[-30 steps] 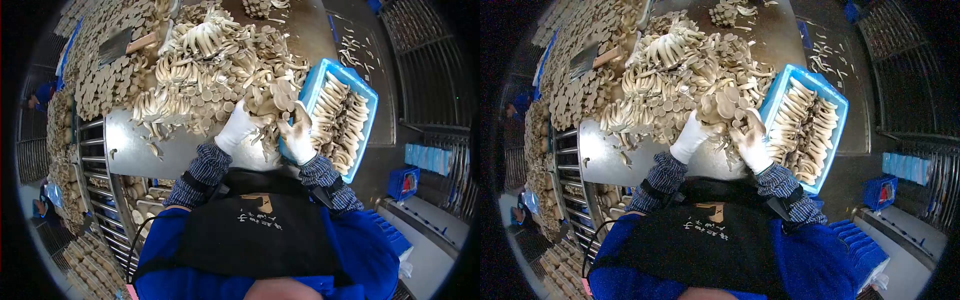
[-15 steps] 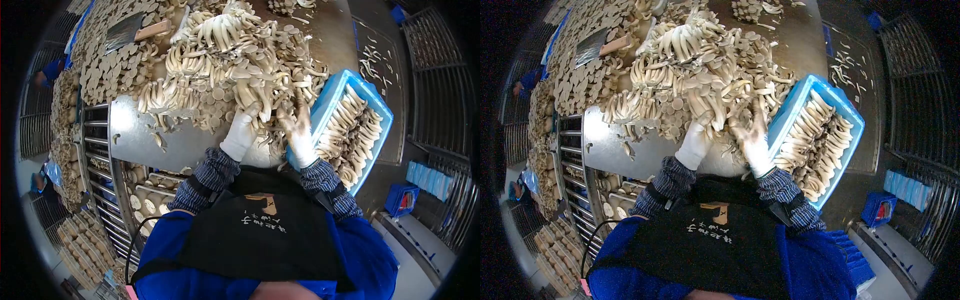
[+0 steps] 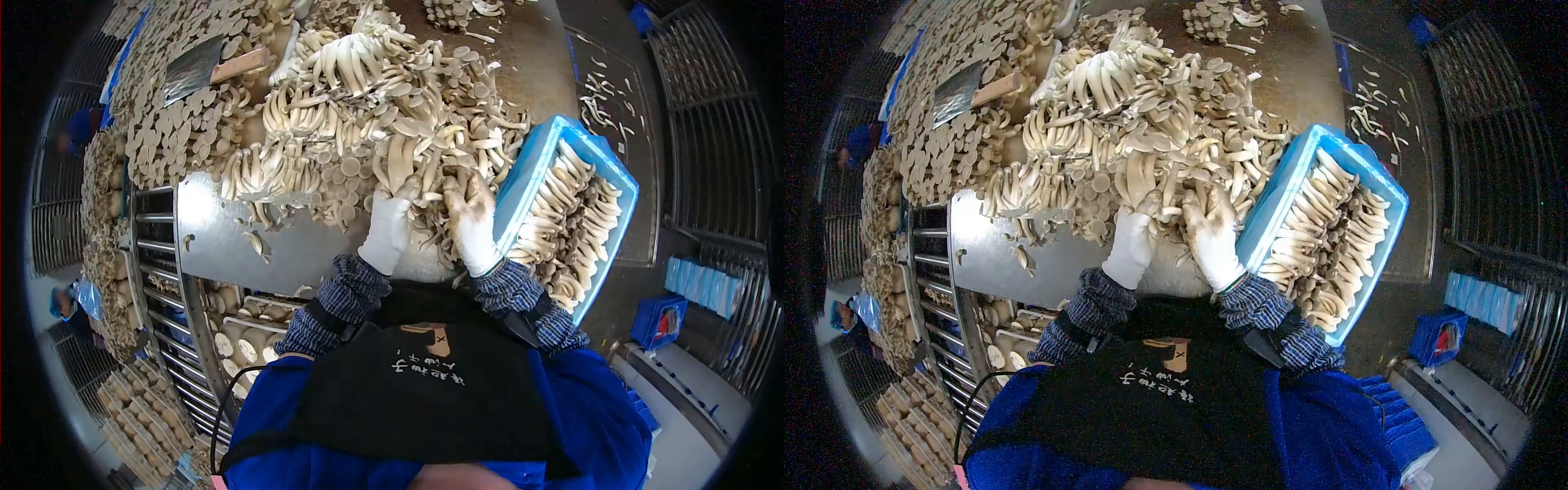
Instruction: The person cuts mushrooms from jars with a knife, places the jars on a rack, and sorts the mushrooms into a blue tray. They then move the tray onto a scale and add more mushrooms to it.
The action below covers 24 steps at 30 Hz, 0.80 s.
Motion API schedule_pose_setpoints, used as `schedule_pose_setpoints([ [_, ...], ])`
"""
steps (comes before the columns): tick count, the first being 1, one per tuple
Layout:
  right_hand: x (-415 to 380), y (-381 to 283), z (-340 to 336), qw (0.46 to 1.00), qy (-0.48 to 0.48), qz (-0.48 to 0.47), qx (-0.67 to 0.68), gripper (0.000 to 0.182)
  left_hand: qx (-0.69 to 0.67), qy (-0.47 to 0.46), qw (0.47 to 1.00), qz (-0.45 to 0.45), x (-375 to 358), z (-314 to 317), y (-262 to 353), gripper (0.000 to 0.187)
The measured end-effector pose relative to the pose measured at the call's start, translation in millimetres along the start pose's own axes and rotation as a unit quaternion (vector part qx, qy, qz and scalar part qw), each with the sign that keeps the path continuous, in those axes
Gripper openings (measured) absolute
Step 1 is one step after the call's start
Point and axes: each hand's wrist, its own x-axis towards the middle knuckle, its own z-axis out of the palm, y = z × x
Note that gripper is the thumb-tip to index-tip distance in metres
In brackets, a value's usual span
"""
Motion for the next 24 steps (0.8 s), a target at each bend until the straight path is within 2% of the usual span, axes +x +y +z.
schedule_pose_setpoints([
  [1, 0, -4, -1, 1.000, 0.003, -0.001, 0.000, 0.034, 0.030, -0.018, 0.999, 0.004, -1, -1, -1, 0.030],
  [3, 0, -10, -2, 0.970, 0.000, 0.116, 0.213, 0.029, 0.051, -0.040, 0.998, 0.014, -2, -2, -3, 0.034],
  [4, 4, -23, -9, 0.991, -0.060, 0.113, 0.046, 0.027, 0.073, -0.061, 0.995, 0.023, -1, -1, -3, 0.038],
  [5, 3, -18, -8, 0.991, -0.050, 0.111, 0.049, 0.027, 0.079, -0.069, 0.994, 0.019, -2, -1, -3, 0.038],
  [6, 0, -10, -8, 0.997, -0.057, -0.010, -0.057, 0.027, 0.097, -0.028, 0.995, 0.012, -3, -1, -4, 0.040],
  [7, -3, -3, -7, 0.976, -0.062, -0.128, -0.166, 0.028, 0.116, 0.013, 0.993, 0.007, -3, -1, -5, 0.042],
  [8, -5, 0, 0, 1.000, -0.016, 0.017, 0.012, 0.029, 0.080, -0.027, 0.995, 0.053, 0, -3, -6, 0.044],
  [9, -6, 7, -2, 1.000, -0.004, 0.016, 0.013, 0.029, 0.086, -0.036, 0.995, 0.048, 6, -6, -9, 0.044],
  [10, -7, 17, -3, 0.991, 0.001, -0.090, -0.102, 0.028, 0.074, 0.002, 0.994, 0.082, 13, -10, -11, 0.045],
  [11, -8, 22, -4, 0.957, 0.002, -0.192, -0.217, 0.028, 0.061, 0.041, 0.990, 0.117, 12, -1, -2, 0.046],
  [12, -7, 26, -4, 0.971, 0.000, -0.166, -0.174, 0.029, 0.128, 0.058, 0.990, -0.007, 2, -1, 16, 0.045],
  [13, -7, 27, -10, 0.971, 0.005, -0.165, -0.176, 0.029, 0.130, 0.054, 0.990, -0.010, -1, 3, 20, 0.045],
  [14, -7, 28, -17, 0.932, -0.054, -0.173, -0.313, 0.030, 0.078, 0.018, 0.997, 0.017, -3, 6, 21, 0.045],
  [15, -6, 28, -23, 0.872, -0.111, -0.175, -0.443, 0.031, 0.024, -0.019, 0.999, 0.043, -3, 7, 22, 0.044],
  [16, -2, 16, -22, 0.955, -0.083, -0.034, -0.281, 0.027, 0.059, -0.028, 0.998, 0.000, -1, -8, 22, 0.044],
  [17, 4, 5, -22, 0.987, -0.051, 0.107, -0.104, 0.026, 0.061, -0.030, 0.998, -0.004, 1, -12, 19, 0.044],
  [18, 9, 28, -23, 0.956, -0.060, 0.182, 0.222, 0.024, 0.032, -0.063, 0.997, -0.007, 1, -18, 15, 0.046],
  [19, 16, 31, -21, 0.816, -0.061, 0.236, 0.523, 0.022, 0.002, -0.093, 0.996, -0.010, -2, -20, 13, 0.048],
  [20, 15, 33, -21, 0.783, 0.001, 0.275, 0.558, 0.024, 0.002, -0.090, 0.996, -0.013, -6, -22, 10, 0.048],
  [21, 17, 35, -23, 0.731, -0.006, 0.269, 0.627, 0.023, 0.031, -0.116, 0.992, 0.027, -8, -23, 6, 0.050],
  [22, 18, 29, -23, 0.723, 0.008, 0.290, 0.627, 0.021, 0.059, -0.142, 0.986, 0.070, -11, -22, 3, 0.052],
  [23, 20, 25, -23, 0.715, 0.020, 0.310, 0.627, 0.020, 0.057, -0.136, 0.986, 0.071, -14, -13, 2, 0.052],
  [24, 22, 29, -22, 0.714, 0.017, 0.314, 0.625, 0.020, 0.048, -0.100, 0.991, 0.073, -18, -3, 1, 0.048],
])
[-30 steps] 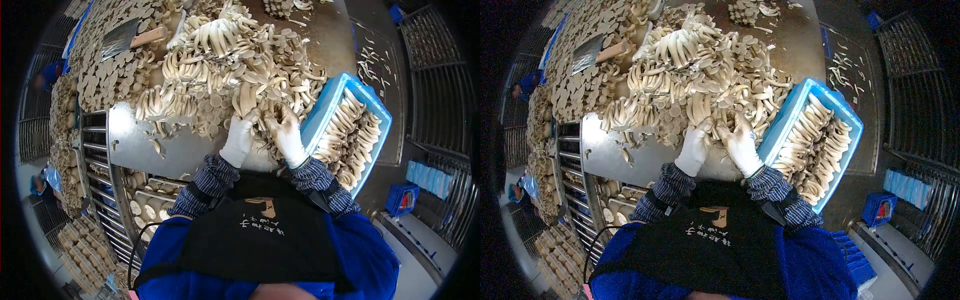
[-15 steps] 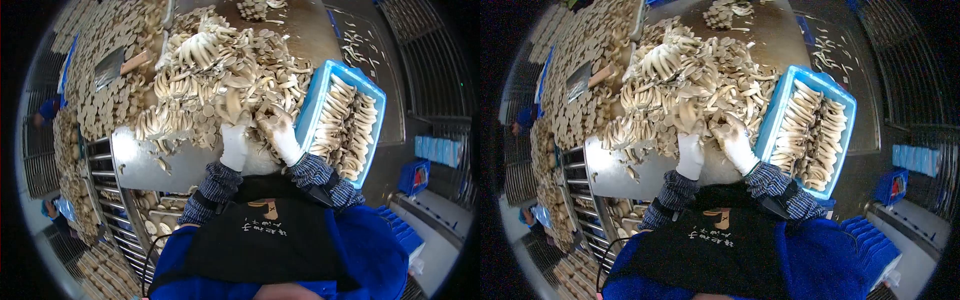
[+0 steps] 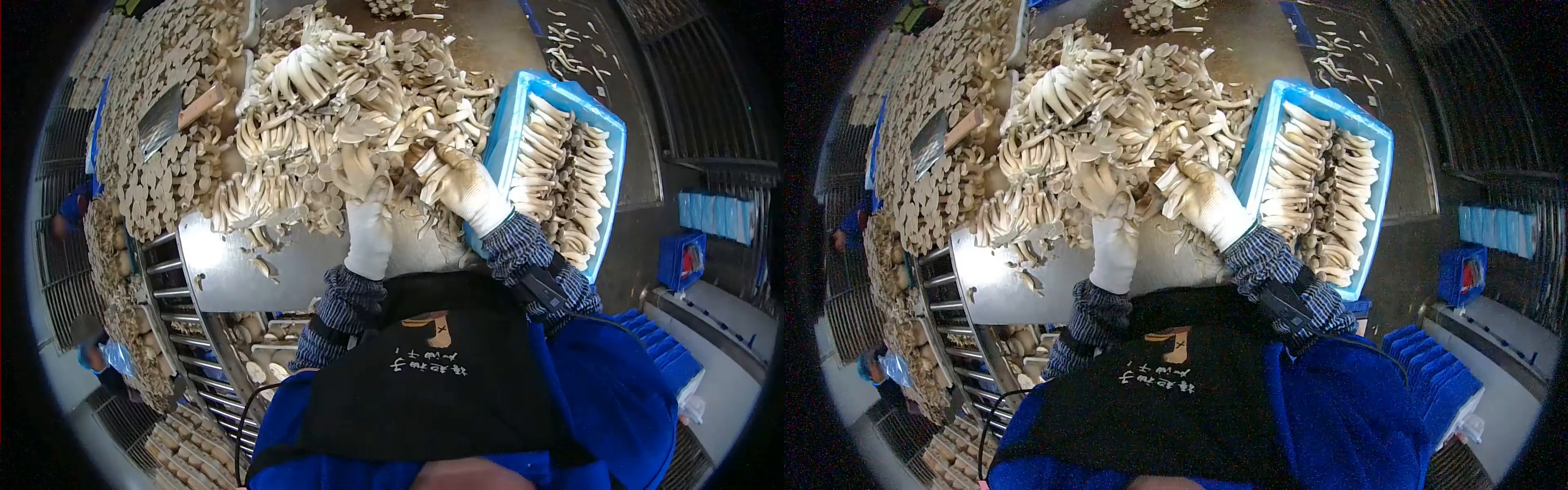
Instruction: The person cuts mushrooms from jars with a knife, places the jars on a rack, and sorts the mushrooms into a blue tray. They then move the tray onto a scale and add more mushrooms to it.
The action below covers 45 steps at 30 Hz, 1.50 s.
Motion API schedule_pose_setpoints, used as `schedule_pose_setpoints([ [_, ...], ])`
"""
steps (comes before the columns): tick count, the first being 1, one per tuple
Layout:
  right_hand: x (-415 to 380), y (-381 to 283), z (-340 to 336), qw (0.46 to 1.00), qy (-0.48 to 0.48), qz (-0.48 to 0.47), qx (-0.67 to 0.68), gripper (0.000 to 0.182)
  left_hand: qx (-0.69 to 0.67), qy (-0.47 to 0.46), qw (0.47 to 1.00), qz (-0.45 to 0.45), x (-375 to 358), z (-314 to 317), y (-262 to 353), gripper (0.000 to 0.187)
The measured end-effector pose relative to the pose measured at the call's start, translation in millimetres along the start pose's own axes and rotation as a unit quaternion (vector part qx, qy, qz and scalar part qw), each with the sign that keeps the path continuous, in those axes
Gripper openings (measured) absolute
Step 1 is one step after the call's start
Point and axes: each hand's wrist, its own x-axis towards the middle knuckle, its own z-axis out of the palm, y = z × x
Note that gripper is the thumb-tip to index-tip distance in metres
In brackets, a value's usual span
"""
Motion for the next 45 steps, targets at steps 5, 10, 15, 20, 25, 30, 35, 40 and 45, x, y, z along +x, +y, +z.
schedule_pose_setpoints([
  [5, 17, -3, -25, 0.995, -0.048, 0.058, 0.069, 0.020, 0.130, -0.031, 0.990, 0.042, -6, 9, 4, 0.054],
  [10, -15, 13, 12, 0.845, 0.074, -0.309, -0.429, 0.013, 0.159, 0.007, 0.986, 0.038, -16, 11, -7, 0.043],
  [15, -37, 17, 35, 0.563, -0.060, -0.479, -0.670, 0.007, 0.411, -0.061, 0.899, 0.136, -11, -17, -42, 0.049],
  [20, -21, 31, 41, 0.645, 0.022, -0.413, -0.642, 0.018, 0.379, 0.004, 0.917, 0.127, 14, 11, -19, 0.042],
  [25, 4, 21, 1, 0.367, -0.035, -0.539, -0.757, 0.022, 0.370, -0.002, 0.918, 0.145, 29, 3, -26, 0.048],
  [30, 18, 3, 0, 0.759, 0.071, -0.312, -0.567, 0.037, 0.175, 0.092, 0.979, 0.055, 43, -24, -41, 0.043],
  [35, 15, -1, 30, 0.850, 0.096, -0.297, -0.424, 0.029, 0.144, 0.062, 0.987, -0.046, 33, 6, -16, 0.048],
  [40, 15, 25, 29, 0.481, 0.073, -0.504, -0.713, 0.031, 0.349, 0.048, 0.929, 0.115, 36, 20, -26, 0.038],
  [45, 10, 28, 35, 0.415, 0.053, -0.478, -0.772, 0.038, 0.427, 0.043, 0.877, 0.217, 49, 22, -8, 0.036],
])
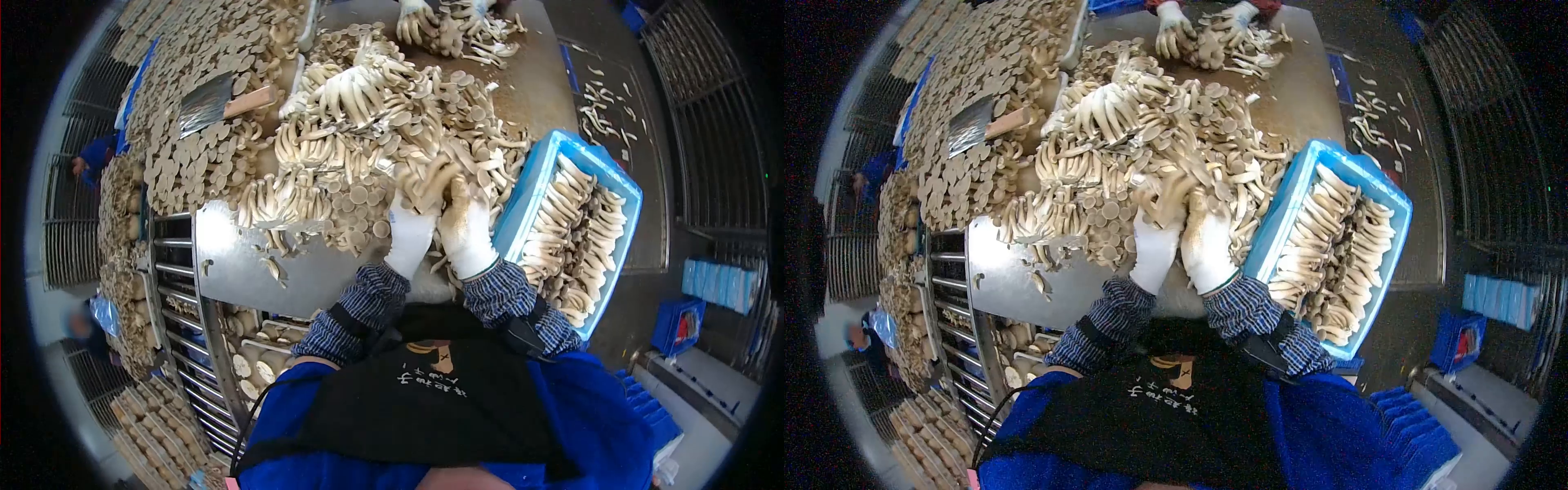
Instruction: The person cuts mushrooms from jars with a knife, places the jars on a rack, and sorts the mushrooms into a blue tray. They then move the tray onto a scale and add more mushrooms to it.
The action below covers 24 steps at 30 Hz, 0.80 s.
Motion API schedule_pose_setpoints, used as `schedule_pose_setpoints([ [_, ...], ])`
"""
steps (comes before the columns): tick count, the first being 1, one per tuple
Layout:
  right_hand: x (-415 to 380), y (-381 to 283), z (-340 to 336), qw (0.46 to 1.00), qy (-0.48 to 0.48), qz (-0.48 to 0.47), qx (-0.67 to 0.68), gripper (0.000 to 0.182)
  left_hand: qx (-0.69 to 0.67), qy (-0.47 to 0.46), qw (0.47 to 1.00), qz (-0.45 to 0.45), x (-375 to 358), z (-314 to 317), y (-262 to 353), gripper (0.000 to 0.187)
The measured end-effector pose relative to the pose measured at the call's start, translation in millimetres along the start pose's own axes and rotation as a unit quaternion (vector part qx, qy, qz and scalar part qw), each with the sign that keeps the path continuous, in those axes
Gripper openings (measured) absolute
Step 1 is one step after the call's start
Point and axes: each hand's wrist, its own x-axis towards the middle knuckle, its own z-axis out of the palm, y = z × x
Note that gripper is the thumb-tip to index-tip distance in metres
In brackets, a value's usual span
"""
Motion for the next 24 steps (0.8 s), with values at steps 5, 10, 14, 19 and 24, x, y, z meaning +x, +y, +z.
schedule_pose_setpoints([
  [5, -5, 22, -1, 0.891, -0.033, 0.268, 0.365, 0.027, -0.015, 0.028, 0.999, -0.039, -1, -1, -9, 0.042],
  [10, 15, 26, -26, 0.511, -0.031, 0.363, 0.778, 0.021, -0.343, 0.024, 0.881, -0.326, 0, -19, 18, 0.026],
  [14, 16, 42, -22, 0.577, -0.091, 0.295, 0.756, 0.026, -0.425, -0.084, 0.869, -0.240, -14, -19, 18, 0.045],
  [19, 17, 22, -31, 0.648, -0.265, 0.268, 0.662, 0.038, -0.469, -0.070, 0.816, -0.331, -20, -26, 40, 0.039],
  [24, -4, 32, -4, 0.777, -0.201, 0.254, 0.540, 0.036, -0.458, -0.185, 0.807, -0.323, -28, -39, 9, 0.037],
])
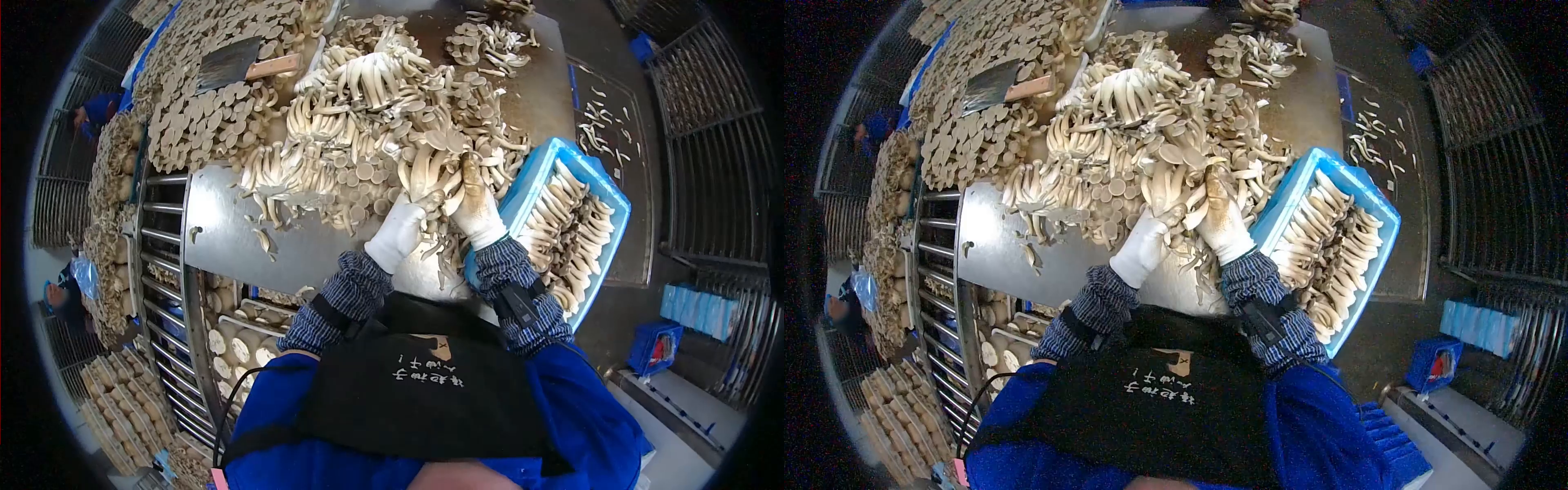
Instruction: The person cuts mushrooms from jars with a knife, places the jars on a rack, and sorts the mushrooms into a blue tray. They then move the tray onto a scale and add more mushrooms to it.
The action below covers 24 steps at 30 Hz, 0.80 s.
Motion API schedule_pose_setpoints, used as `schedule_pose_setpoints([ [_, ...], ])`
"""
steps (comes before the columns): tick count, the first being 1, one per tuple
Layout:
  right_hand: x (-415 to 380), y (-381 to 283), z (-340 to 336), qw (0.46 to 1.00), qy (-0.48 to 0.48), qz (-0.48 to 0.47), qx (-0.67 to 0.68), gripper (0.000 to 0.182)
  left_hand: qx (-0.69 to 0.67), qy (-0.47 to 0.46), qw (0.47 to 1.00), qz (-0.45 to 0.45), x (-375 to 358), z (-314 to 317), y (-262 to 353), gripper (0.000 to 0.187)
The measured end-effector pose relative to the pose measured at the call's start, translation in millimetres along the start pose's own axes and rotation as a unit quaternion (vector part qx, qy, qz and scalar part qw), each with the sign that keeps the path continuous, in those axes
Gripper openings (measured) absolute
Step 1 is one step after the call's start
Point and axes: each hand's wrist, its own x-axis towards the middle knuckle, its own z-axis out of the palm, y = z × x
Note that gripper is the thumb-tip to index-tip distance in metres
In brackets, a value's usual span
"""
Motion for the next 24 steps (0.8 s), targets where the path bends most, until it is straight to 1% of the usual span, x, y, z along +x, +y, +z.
schedule_pose_setpoints([
  [2, 13, 18, -7, 0.995, 0.012, -0.058, -0.086, 0.034, -0.003, 0.073, 0.997, -0.038, -2, 4, 0, 0.035],
  [3, 18, 26, -12, 0.988, 0.020, -0.088, -0.129, 0.032, -0.011, 0.093, 0.996, -0.002, 3, 0, -10, 0.032],
  [4, 21, 21, -11, 0.978, 0.030, -0.118, -0.172, 0.031, -0.010, 0.091, 0.996, -0.003, 5, -1, -11, 0.032],
  [5, 19, 14, -14, 0.965, 0.057, -0.042, -0.252, 0.024, 0.026, 0.074, 0.997, 0.015, 8, -4, -12, 0.033],
  [6, 23, 9, -14, 0.965, 0.060, -0.043, -0.251, 0.024, 0.062, 0.057, 0.996, 0.033, 10, -8, -11, 0.035],
  [7, 29, 1, -9, 0.992, 0.114, -0.017, 0.053, 0.024, -0.107, 0.003, 0.994, -0.037, 12, -18, -4, 0.039],
  [8, 37, -2, -8, 0.923, 0.157, 0.011, 0.351, 0.025, -0.105, 0.004, 0.994, -0.039, 14, -21, -6, 0.039],
  [9, 45, -4, -19, 0.898, 0.246, 0.036, 0.362, 0.029, 0.022, 0.031, 0.999, 0.028, 14, -24, -9, 0.037],
  [10, 45, -7, -22, 0.908, 0.260, -0.018, 0.327, 0.029, 0.148, 0.056, 0.983, 0.094, 14, -20, -7, 0.035],
  [11, 40, -11, -25, 0.930, 0.243, -0.018, 0.275, 0.030, 0.131, 0.038, 0.981, 0.138, 17, -15, -4, 0.038],
  [12, 31, -13, -27, 0.949, 0.226, -0.018, 0.221, 0.030, 0.132, 0.039, 0.981, 0.136, 21, -23, -8, 0.038],
  [13, 18, -37, -14, 0.987, 0.151, -0.048, 0.001, 0.034, 0.171, 0.060, 0.971, 0.156, 25, -37, -18, 0.041],
  [14, 7, -51, 3, 0.986, 0.162, -0.016, 0.022, 0.035, 0.208, 0.080, 0.959, 0.175, 28, -45, -26, 0.044],
  [15, 1, -45, 4, 0.990, 0.113, -0.026, -0.081, 0.031, 0.207, 0.080, 0.960, 0.171, 27, -36, -21, 0.044],
  [16, -2, -37, 3, 0.981, 0.062, -0.036, -0.182, 0.028, 0.213, 0.095, 0.964, 0.126, 24, -18, -9, 0.047],
  [17, -2, -35, 14, 0.975, 0.063, -0.111, -0.184, 0.020, 0.220, 0.108, 0.966, 0.083, 25, -7, -3, 0.050],
  [18, -9, -37, 25, 0.995, 0.062, -0.064, -0.033, 0.022, 0.221, 0.103, 0.966, 0.081, 30, -12, -7, 0.050],
  [19, -6, -35, 17, 0.993, 0.057, -0.042, -0.092, 0.027, 0.334, 0.086, 0.929, 0.132, 35, -15, -7, 0.054],
  [20, -4, -32, 7, 0.987, 0.052, -0.019, -0.150, 0.032, 0.442, 0.067, 0.876, 0.182, 39, -18, -6, 0.059],
  [21, -3, -30, 0, 0.987, 0.057, -0.024, -0.149, 0.032, 0.324, 0.041, 0.932, 0.154, 39, -22, -5, 0.079],
  [22, -2, -30, -5, 0.986, 0.041, -0.068, -0.150, 0.033, 0.327, 0.036, 0.932, 0.155, 38, -13, 7, 0.079],
  [23, -3, -28, -7, 0.983, 0.025, -0.109, -0.149, 0.034, 0.242, 0.017, 0.961, 0.130, 34, -1, 21, 0.082],
  [24, -4, -26, -8, 0.983, 0.028, -0.111, -0.145, 0.034, 0.155, 0.000, 0.983, 0.103, 30, 8, 32, 0.086],
])
